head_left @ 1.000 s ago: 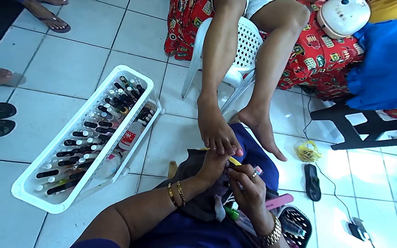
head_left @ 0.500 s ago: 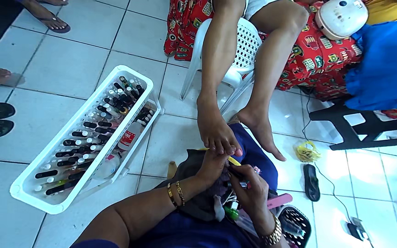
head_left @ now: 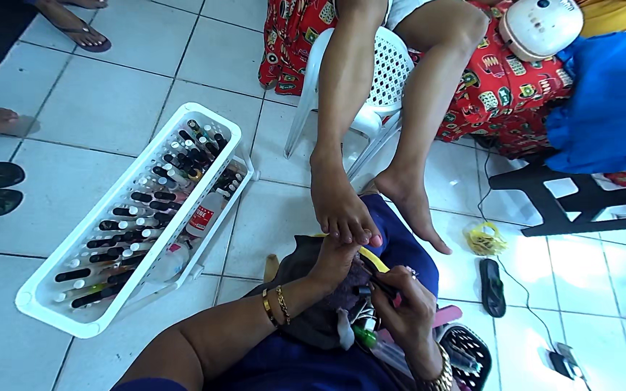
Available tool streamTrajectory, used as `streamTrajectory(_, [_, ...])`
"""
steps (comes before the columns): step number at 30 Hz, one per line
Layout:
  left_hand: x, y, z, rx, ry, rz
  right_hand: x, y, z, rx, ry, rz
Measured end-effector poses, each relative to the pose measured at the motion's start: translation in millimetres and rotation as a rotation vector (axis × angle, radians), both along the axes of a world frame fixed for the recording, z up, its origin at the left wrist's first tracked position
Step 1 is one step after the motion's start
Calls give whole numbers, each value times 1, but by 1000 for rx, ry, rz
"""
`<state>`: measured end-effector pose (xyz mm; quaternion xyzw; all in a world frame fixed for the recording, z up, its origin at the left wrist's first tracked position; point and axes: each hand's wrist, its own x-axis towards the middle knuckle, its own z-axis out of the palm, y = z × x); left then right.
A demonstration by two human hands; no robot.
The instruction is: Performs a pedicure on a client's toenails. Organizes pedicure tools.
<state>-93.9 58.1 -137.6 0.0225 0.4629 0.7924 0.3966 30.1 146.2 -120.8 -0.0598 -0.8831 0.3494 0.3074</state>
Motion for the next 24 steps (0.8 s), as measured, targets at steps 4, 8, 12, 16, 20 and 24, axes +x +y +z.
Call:
streamTrajectory(4, [0, 0, 2, -4, -21, -2, -5, -4, -3, 21, 20, -64])
streamTrajectory(8, [0, -2, 3, -15, -20, -1, -5, -4, 0, 54, 7, -85])
streamTrajectory(12, [0, -1, 3, -11, -19, -6, -4, -3, 2, 33, 10, -75])
streamTrajectory(16, [1, -1, 2, -2, -12, 7, -8, -5, 0, 17, 30, -76])
streamTrajectory(20, [-1, -2, 4, -16, -15, 3, -9, -6, 1, -10, 55, -61])
streamTrajectory(24, [-1, -1, 4, -28, -7, 1, -6, -4, 2, -23, 52, -62])
